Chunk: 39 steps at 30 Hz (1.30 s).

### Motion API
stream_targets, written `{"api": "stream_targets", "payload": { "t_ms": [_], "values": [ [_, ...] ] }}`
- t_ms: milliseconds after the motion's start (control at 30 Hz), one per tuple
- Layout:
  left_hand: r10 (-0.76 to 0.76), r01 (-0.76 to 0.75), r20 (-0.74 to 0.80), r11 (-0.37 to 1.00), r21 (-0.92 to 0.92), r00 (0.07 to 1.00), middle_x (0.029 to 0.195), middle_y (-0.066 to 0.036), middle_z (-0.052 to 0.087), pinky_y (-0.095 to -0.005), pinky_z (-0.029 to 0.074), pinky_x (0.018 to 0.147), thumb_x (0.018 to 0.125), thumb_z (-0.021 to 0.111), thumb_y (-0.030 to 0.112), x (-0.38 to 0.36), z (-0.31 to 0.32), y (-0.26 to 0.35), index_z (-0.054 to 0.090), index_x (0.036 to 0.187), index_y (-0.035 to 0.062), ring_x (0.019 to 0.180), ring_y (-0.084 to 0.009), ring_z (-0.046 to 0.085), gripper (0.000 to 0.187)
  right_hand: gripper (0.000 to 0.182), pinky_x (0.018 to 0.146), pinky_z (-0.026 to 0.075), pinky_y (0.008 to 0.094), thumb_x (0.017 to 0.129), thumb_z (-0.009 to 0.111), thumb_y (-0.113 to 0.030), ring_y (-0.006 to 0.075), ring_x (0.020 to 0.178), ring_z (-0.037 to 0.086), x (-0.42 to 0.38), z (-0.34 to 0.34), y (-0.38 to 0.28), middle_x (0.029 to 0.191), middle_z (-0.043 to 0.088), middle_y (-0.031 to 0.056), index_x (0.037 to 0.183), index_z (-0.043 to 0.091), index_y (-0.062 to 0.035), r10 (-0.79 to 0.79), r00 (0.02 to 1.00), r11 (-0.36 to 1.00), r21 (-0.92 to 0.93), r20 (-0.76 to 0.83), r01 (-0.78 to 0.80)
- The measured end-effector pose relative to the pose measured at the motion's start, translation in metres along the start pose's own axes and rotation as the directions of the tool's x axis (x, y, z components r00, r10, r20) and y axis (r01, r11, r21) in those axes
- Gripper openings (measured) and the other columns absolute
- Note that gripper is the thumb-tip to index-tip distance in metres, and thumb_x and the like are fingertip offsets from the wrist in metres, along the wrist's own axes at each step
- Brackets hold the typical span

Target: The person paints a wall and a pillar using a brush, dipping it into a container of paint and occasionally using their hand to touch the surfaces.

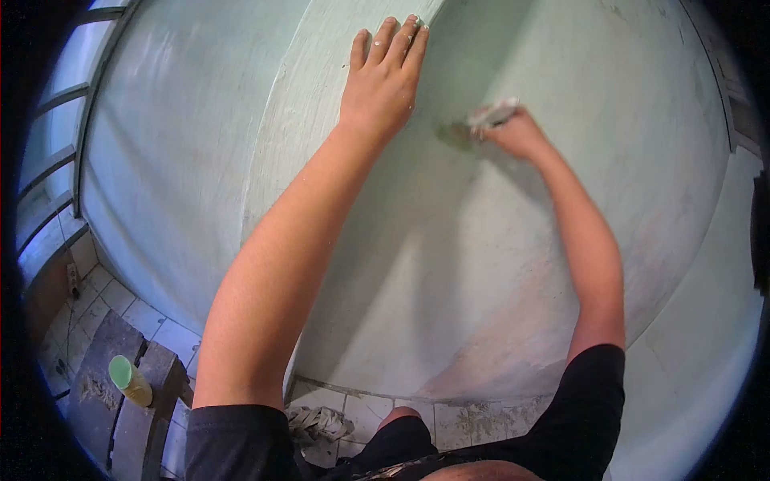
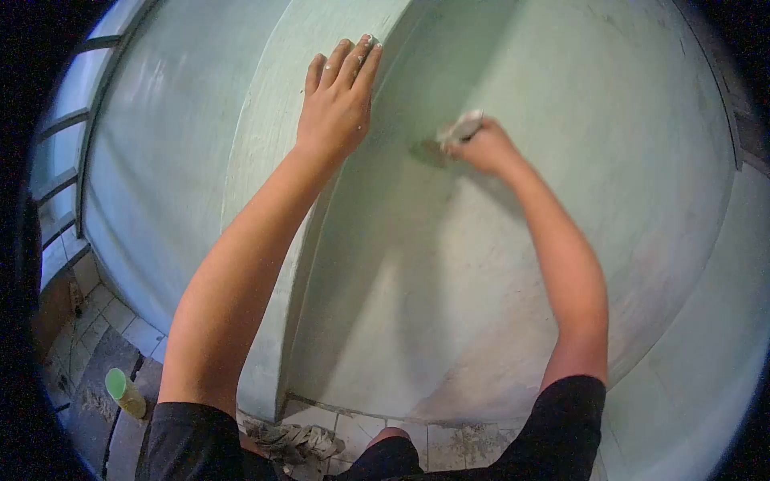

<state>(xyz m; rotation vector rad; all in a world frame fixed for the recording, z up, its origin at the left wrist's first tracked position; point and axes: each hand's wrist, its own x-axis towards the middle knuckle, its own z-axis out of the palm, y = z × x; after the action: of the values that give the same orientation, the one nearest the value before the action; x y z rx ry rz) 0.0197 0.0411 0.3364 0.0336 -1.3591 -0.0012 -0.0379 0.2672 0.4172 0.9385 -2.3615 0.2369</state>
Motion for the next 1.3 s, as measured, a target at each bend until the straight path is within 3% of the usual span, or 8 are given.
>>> {"api": "stream_targets", "payload": {
  "t_ms": [300,567,767,800,967,1000,1133,1300],
  "values": [
    [0.011,-0.011,-0.031,1.000,-0.014,0.999,0.138,-0.004,0.040,-0.0475,0.027,0.105,0.084,0.050,0.007,0.002,0.001,-0.002,0.039,0.134,0.0107,0.129,-0.0243,0.035,0.051,0.046,0.079,0.049,0.0348,0.073,0.069,-0.037,0.0279,0.090,0.063,0.149,-0.138,0.012,0.100,0.066,0.0130,0.103,0.063,-0.0029,-0.272,0.817,0.910,-0.413,-0.509,0.045],
    [0.042,-0.044,-0.070,0.999,-0.027,0.997,0.137,-0.005,0.041,-0.0473,0.028,0.104,0.083,0.053,0.008,0.002,-0.003,0.001,0.041,0.133,0.0107,0.127,-0.0248,0.037,0.052,0.031,0.080,0.047,0.0364,0.076,0.060,-0.012,0.0308,0.094,0.060,0.043,0.000,0.018,0.103,0.063,0.0129,0.107,0.061,-0.0070,-0.565,0.768,0.715,-0.642,-0.301,0.275],
    [0.023,-0.024,0.067,1.000,0.019,0.998,0.142,-0.013,0.032,-0.0485,0.015,0.111,0.090,0.044,0.021,0.000,0.001,-0.002,0.034,0.137,0.0058,0.134,-0.0292,0.027,0.051,0.037,0.072,0.049,0.0373,0.060,0.064,-0.002,0.0301,0.087,0.061,-0.081,0.120,0.003,0.093,0.063,0.0134,0.097,0.061,-0.0042,-0.642,0.761,0.751,-0.275,-0.091,0.600],
    [0.004,-0.006,0.098,1.000,0.020,0.995,0.144,-0.011,0.031,-0.0428,0.018,0.112,0.087,0.036,0.001,0.000,-0.005,0.001,0.029,0.138,0.0023,0.134,-0.0257,0.027,0.052,0.036,0.072,0.050,0.0363,0.061,0.064,0.000,0.0287,0.086,0.062,-0.085,0.121,0.000,0.091,0.063,0.0131,0.097,0.061,-0.0046,-0.614,0.788,0.783,-0.165,-0.052,0.599],
    [-0.012,0.013,0.094,1.000,-0.008,0.995,0.144,-0.012,0.030,-0.0442,0.016,0.112,0.087,0.037,0.003,0.001,-0.007,0.003,0.029,0.138,0.0030,0.135,-0.0263,0.024,0.052,0.017,0.069,0.051,0.0305,0.075,0.066,-0.013,0.0186,0.074,0.063,-0.034,0.088,0.012,0.081,0.067,0.0089,0.091,0.065,-0.0058,-0.167,0.984,0.937,0.300,-0.066,0.180],
    [-0.020,0.022,0.096,1.000,-0.021,0.995,0.145,-0.012,0.029,-0.0442,0.016,0.112,0.087,0.037,0.002,0.001,-0.007,0.003,0.029,0.138,0.0030,0.136,-0.0261,0.023,0.052,0.018,0.069,0.051,0.0312,0.075,0.067,-0.019,0.0205,0.075,0.064,-0.015,0.063,-0.002,0.083,0.067,0.0088,0.088,0.066,-0.0061,0.032,0.971,0.996,-0.070,-0.238,-0.050],
    [0.004,-0.008,0.097,0.999,0.043,0.995,0.145,-0.012,0.028,-0.0441,0.015,0.112,0.087,0.037,0.001,-0.001,0.001,0.003,0.028,0.139,0.0029,0.136,-0.0261,0.023,0.052,0.025,0.075,0.051,0.0362,0.075,0.064,-0.027,0.0285,0.085,0.064,0.072,-0.041,0.034,0.091,0.067,0.0142,0.092,0.067,-0.0076,-0.282,0.806,0.942,-0.311,-0.520,0.129],
    [0.003,-0.008,0.091,0.999,0.052,0.996,0.145,-0.012,0.028,-0.0441,0.014,0.113,0.087,0.037,0.002,0.001,0.002,0.002,0.028,0.139,0.0028,0.136,-0.0265,0.023,0.052,0.016,0.070,0.050,0.0348,0.079,0.060,-0.011,0.0253,0.079,0.062,0.012,-0.003,-0.019,0.088,0.065,0.0097,0.093,0.065,-0.0061,-0.467,0.783,0.865,-0.394,-0.410,0.310]
  ]
}}
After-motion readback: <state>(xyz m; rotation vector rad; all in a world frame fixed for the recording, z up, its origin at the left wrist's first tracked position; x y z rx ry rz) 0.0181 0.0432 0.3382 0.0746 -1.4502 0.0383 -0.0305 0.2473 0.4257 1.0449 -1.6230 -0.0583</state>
